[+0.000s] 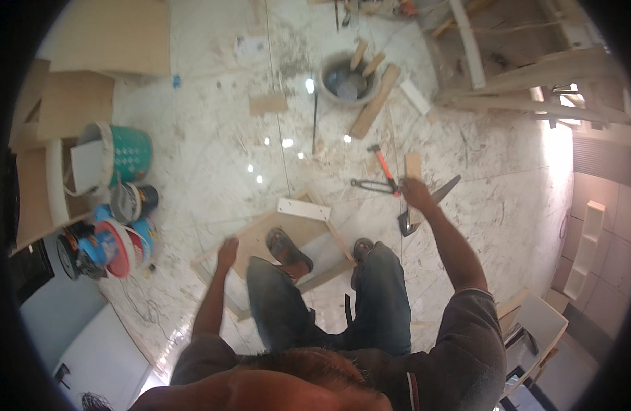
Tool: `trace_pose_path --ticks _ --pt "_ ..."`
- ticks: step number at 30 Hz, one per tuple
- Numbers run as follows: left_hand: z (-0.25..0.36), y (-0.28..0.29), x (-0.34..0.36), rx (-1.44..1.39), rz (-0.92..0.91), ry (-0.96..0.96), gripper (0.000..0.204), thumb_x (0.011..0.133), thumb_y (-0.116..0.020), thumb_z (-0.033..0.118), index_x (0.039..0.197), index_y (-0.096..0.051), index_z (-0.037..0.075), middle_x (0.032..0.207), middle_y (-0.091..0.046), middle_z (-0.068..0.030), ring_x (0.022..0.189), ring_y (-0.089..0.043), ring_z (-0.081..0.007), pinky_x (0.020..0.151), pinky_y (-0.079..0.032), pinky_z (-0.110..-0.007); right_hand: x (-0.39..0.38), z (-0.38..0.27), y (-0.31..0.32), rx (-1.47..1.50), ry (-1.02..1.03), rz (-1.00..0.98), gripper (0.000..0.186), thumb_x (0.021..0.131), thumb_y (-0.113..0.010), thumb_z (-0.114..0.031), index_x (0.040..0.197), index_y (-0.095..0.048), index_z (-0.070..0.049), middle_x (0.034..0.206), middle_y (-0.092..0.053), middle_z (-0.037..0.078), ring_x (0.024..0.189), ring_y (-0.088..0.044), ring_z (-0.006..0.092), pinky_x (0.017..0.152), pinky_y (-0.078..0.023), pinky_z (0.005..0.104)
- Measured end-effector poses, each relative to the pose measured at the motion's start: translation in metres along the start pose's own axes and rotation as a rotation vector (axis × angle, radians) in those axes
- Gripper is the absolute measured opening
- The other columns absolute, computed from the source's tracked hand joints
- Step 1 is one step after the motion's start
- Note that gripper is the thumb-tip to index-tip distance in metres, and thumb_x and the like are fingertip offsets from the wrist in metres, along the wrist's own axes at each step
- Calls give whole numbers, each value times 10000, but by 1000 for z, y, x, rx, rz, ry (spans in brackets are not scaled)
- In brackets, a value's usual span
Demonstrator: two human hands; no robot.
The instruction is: The person positions a white rectangular piece onto a wooden frame on the floor, secures it using a hammer and nails, and then uses a power drill to make holes in the piece.
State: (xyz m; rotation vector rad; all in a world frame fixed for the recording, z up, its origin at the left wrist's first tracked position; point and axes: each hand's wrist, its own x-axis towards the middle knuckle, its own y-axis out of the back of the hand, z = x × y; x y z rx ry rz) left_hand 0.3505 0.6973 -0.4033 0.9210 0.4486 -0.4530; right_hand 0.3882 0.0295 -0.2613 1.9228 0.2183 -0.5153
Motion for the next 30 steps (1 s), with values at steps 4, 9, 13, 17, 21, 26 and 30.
trace_pose_path --ticks 4,9,13,17,21,26,30 --pt "-26 23 -117 -522 78 412 290 912 -493 309 950 -598 41 916 -624 -75 756 -595 -192 619 -463 -345 -107 -56 56 253 -196 -31 309 841 -570 -234 1049 -653 -21 1005 -660 207 956 -626 381 841 -495 430" --pt "46 50 -153 -677 -134 728 202 900 -498 284 930 -570 98 804 -591 -56 639 -573 -173 502 -409 -317 -167 -81 140 228 -284 26 267 846 -570 -207 1002 -664 -12 881 -682 168 744 -676 245 694 -528 359" --pt "98 83 -109 -738 -127 635 227 910 -497 281 973 -567 74 838 -602 -63 680 -576 -163 544 -421 -295 -148 -55 201 471 -411 119 254 863 -571 -222 961 -670 -10 767 -659 106 630 -619 156 623 -503 326" --pt "254 161 -46 -997 95 600 378 931 -514 321 1194 -529 49 987 -630 -88 815 -594 -155 684 -447 -283 -14 -50 292 499 -270 149 294 929 -546 -255 886 -623 25 726 -594 35 640 -547 111 589 -461 277" --pt "386 159 3 -1194 253 626 376 976 -469 335 1182 -544 30 1028 -627 -86 873 -600 -168 705 -479 -290 231 15 299 711 -209 150 294 936 -536 -290 852 -605 -17 735 -577 19 645 -506 107 608 -427 284" --pt "384 -69 53 -1551 74 823 372 957 -489 299 1232 -528 51 1063 -625 -97 895 -620 -190 730 -487 -305 525 89 275 763 -310 247 244 889 -562 -237 847 -614 -3 744 -598 60 658 -563 147 621 -499 304" --pt "529 -108 129 -1275 -269 816 424 967 -482 316 1274 -494 25 1153 -599 -144 1005 -597 -238 871 -456 -351 615 150 208 1078 -612 135 175 888 -529 -137 879 -609 19 816 -609 96 684 -597 180 631 -562 353"
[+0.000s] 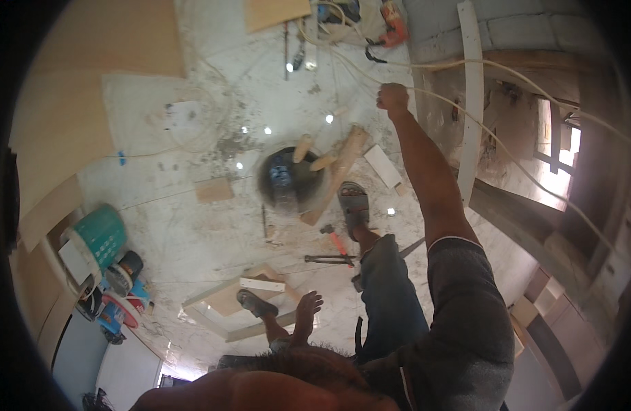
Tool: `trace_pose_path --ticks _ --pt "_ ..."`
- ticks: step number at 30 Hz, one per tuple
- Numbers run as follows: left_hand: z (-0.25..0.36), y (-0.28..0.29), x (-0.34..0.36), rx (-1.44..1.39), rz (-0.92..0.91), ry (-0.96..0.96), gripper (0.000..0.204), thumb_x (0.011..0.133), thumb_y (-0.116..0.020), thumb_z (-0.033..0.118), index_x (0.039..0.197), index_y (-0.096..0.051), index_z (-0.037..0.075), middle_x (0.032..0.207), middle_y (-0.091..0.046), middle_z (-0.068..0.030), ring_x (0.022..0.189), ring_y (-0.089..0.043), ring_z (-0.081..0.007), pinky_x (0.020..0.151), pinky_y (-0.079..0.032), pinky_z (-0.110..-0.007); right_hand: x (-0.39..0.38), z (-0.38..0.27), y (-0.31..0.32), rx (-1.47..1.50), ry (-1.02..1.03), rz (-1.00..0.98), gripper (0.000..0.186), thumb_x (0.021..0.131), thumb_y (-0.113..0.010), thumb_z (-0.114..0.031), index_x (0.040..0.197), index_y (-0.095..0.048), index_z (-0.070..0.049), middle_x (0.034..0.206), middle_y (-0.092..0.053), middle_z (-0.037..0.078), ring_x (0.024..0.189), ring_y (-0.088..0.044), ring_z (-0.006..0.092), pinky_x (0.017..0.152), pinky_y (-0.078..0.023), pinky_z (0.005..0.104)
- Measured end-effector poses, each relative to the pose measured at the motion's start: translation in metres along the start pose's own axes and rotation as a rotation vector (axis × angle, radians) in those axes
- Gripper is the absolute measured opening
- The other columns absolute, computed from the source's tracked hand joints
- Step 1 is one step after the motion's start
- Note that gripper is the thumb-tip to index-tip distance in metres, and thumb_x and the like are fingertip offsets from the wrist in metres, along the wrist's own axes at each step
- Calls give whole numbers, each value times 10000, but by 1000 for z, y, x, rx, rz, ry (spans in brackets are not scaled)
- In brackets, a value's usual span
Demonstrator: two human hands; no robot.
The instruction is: The person positions a white rectangular piece onto a wooden frame on the floor, secures it using a hammer and nails, and then uses a power drill to make holes in the piece.
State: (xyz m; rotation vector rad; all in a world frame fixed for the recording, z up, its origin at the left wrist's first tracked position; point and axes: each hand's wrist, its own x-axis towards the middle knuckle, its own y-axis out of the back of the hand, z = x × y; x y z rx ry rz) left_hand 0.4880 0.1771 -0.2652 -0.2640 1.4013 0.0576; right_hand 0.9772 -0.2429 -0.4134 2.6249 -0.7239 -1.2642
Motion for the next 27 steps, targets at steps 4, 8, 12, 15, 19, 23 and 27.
trace_pose_path --ticks 4,8,12,15,19,23,27 --pt "0 -65 53 3 -41 133 485 979 -464 374 1297 -464 8 1189 -589 -156 1071 -583 -255 897 -448 -380 104 30 47 645 86 204 233 930 -504 -131 1062 -539 57 878 -612 145 750 -632 260 694 -575 370" --pt "-12 -71 84 -56 81 176 479 977 -475 391 1280 -472 21 1165 -596 -149 1037 -597 -249 875 -454 -365 151 -31 21 619 313 96 308 940 -534 -219 1119 -478 26 864 -604 135 804 -612 259 715 -521 342" --pt "-12 -70 92 -91 179 222 460 972 -485 382 1275 -482 36 1159 -597 -147 1029 -599 -247 865 -454 -370 221 -48 30 482 382 -156 337 916 -573 -477 919 -559 -141 749 -562 10 645 -514 127 566 -415 291" --pt "-18 -63 88 -93 218 220 452 971 -483 371 1273 -486 34 1157 -599 -146 1026 -597 -247 868 -452 -375 233 -63 24 498 410 -189 165 882 -584 -451 888 -481 -323 557 -380 -95 415 -314 58 362 -213 222" --pt "-27 -54 78 -84 189 224 422 980 -470 329 1265 -491 19 1126 -612 -145 968 -620 -231 829 -482 -343 191 -52 48 589 525 -337 192 890 -583 -224 907 -529 -40 757 -531 74 651 -517 176 579 -433 299" --pt "16 -63 62 -125 177 -24 400 987 -475 289 1239 -498 -21 1061 -630 -135 914 -630 -207 813 -498 -310 77 -41 38 1016 211 -443 103 896 -479 -124 837 -505 -43 728 -503 57 695 -516 143 572 -437 273" --pt "139 -94 46 -100 111 -473 349 991 -478 251 1181 -518 -39 1028 -626 -150 871 -633 -222 797 -512 -335 -60 8 36 1194 107 -751 163 881 -486 -161 792 -500 -26 733 -486 61 673 -497 156 582 -444 267"
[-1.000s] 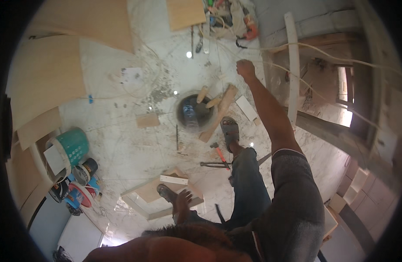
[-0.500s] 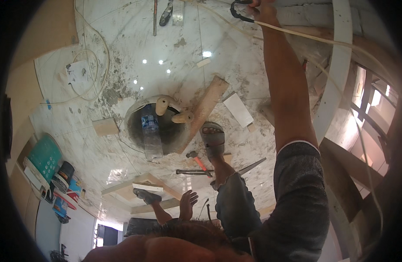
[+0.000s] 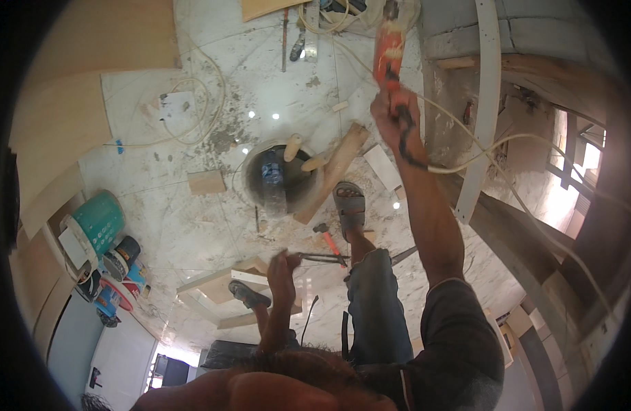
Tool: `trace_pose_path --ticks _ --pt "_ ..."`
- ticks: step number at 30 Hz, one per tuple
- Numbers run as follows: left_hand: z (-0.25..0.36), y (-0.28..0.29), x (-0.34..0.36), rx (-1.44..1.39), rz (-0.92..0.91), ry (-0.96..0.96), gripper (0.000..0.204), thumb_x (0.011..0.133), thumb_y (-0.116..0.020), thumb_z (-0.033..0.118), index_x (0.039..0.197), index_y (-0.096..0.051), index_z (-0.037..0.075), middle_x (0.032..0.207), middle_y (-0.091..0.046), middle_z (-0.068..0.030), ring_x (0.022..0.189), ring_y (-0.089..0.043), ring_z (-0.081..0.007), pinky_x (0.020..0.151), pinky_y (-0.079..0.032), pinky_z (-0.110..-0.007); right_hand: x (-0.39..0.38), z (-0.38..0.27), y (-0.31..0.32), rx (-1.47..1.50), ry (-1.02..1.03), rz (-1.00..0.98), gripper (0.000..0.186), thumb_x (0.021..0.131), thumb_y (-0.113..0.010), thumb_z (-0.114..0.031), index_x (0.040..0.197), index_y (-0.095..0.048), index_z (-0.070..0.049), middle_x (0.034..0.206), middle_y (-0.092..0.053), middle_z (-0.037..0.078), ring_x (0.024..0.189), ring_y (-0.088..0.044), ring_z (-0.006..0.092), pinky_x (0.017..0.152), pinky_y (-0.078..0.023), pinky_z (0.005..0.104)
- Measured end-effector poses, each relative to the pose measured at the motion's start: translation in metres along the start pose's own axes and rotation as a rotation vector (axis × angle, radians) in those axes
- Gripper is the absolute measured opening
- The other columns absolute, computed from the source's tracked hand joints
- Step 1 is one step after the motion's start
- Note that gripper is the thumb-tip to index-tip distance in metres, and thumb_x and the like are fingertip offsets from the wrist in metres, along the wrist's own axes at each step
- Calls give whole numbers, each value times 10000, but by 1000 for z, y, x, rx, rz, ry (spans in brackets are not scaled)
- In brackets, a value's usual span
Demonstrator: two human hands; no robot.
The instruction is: The person positions a white rectangular piece onto a wooden frame on the floor, secures it using a hammer and nails, and then uses a power drill to make holes in the piece.
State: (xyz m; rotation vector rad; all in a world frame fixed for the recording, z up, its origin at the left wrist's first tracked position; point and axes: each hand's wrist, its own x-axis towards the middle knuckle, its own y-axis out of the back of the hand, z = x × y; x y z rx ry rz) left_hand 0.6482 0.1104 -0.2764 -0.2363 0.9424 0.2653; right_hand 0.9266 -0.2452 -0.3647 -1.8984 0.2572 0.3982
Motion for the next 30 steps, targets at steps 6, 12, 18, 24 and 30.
trace_pose_path --ticks 6,12,18,24,30 --pt "145 -87 80 -134 -291 -222 440 933 -589 309 1220 -517 -17 1120 -587 -117 1020 -565 -169 898 -443 -294 -163 88 -85 490 -431 116 616 912 -476 -333 1338 -341 91 874 -500 90 713 -507 181 554 -469 305" --pt "186 -17 81 233 -917 33 693 807 -700 392 1309 -443 -11 1183 -564 -115 1020 -569 -165 840 -482 -292 -289 190 -155 674 -751 104 781 899 -501 -375 1437 -174 88 829 -496 99 664 -511 169 519 -451 286" --pt "125 104 -21 -473 -656 250 666 823 -704 381 1325 -424 43 1131 -584 -98 1023 -596 -200 861 -524 -319 -402 258 -181 443 -899 391 727 917 -498 -478 1364 -365 79 753 -603 118 570 -537 145 473 -458 233" --pt "56 201 -133 -778 -105 187 503 885 -650 368 1233 -478 48 1043 -607 -75 883 -630 -160 757 -555 -316 -447 287 -331 -1773 -694 -685 636 833 -665 -344 1286 -477 60 1168 -571 240 1050 -555 333 885 -460 432" --pt "-27 249 -161 -960 90 330 377 892 -640 330 1098 -561 25 904 -626 -64 768 -638 -158 612 -548 -300 -431 398 -308 -2524 -269 -1673 783 746 -675 -176 1429 -317 -36 1247 -526 193 1174 -474 373 1001 -367 487"
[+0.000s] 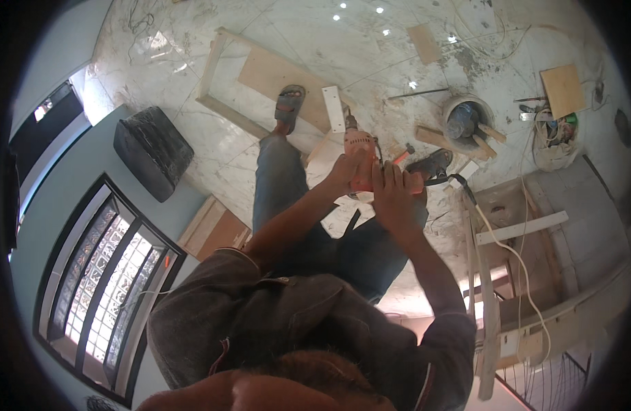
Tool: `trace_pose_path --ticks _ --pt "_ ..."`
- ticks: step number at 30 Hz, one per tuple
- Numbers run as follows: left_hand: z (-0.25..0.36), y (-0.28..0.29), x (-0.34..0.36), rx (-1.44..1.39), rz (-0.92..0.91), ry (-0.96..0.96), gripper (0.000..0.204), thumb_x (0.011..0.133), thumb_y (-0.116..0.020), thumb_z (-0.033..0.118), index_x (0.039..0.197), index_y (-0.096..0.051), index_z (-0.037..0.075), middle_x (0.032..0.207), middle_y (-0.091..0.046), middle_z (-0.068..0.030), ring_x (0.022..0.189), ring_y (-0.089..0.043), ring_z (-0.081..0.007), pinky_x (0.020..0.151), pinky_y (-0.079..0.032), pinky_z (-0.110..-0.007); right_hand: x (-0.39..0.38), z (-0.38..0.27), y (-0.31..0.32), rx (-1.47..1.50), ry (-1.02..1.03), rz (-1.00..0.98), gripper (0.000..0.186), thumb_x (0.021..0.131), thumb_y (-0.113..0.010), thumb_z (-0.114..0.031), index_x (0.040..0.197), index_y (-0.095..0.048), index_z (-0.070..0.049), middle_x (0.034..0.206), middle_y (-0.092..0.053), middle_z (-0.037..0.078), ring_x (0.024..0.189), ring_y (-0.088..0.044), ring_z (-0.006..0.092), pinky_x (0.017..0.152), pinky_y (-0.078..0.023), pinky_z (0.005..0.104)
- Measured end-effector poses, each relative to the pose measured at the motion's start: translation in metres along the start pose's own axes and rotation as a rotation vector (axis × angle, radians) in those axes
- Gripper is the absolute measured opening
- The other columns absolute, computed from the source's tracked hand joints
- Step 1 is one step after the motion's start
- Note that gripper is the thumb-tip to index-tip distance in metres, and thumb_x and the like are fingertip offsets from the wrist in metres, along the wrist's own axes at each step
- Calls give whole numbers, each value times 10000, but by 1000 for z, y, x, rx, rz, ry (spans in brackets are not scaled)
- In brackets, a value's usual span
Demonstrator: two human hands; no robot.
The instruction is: The person positions a white rectangular piece onto a wooden frame on the floor, secures it using a hammer and nails, and then uses a power drill to make holes in the piece.
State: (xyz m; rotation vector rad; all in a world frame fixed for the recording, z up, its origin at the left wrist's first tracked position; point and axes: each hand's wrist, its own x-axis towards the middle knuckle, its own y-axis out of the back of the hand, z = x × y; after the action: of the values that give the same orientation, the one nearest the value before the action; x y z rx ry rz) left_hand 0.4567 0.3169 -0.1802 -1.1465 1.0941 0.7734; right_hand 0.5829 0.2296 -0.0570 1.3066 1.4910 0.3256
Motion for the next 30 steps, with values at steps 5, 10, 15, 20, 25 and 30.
trace_pose_path --ticks 5,10,15,20,25,30 --pt "31 38 -18 88 131 122 643 818 -675 356 1180 -392 -95 982 -573 -158 785 -622 -208 580 -536 -341 53 -60 0 -113 -112 -378 861 704 -681 -126 1461 -272 -95 1170 -554 166 1082 -548 328 890 -472 462" --pt "80 48 -39 81 143 167 693 835 -675 369 1268 -363 -73 1068 -563 -165 856 -636 -232 648 -567 -386 87 -110 44 -126 -199 -431 874 718 -680 -124 1472 -238 -120 1137 -561 161 1045 -573 340 847 -499 450" --pt "151 37 -85 304 91 224 861 822 -676 421 1341 -206 -80 1086 -515 -172 910 -584 -238 653 -522 -394 93 -114 32 -10 -301 -361 894 703 -698 -112 1468 -237 -133 1126 -560 165 1032 -578 354 856 -494 461" --pt "117 62 -2 221 200 150 841 830 -651 365 1344 -127 -46 711 -547 -121 404 -467 -161 302 -328 -304 118 -105 3 96 -402 -316 902 683 -700 -99 1462 -249 -160 1123 -565 148 1033 -579 351 859 -496 466" --pt "117 79 41 362 215 175 692 847 -631 400 1272 -325 -52 868 -561 -105 627 -549 -172 427 -413 -274 140 -75 -61 186 -444 -320 878 686 -687 -128 1449 -261 -204 1127 -567 116 1062 -585 326 838 -511 501" --pt "102 114 108 373 293 218 921 855 -622 345 1483 1 88 1159 -486 -193 856 -577 -237 465 -450 -306 166 -44 -138 174 -340 -262 832 715 -648 -132 1451 -265 -193 1127 -573 133 1058 -578 349 859 -500 489"
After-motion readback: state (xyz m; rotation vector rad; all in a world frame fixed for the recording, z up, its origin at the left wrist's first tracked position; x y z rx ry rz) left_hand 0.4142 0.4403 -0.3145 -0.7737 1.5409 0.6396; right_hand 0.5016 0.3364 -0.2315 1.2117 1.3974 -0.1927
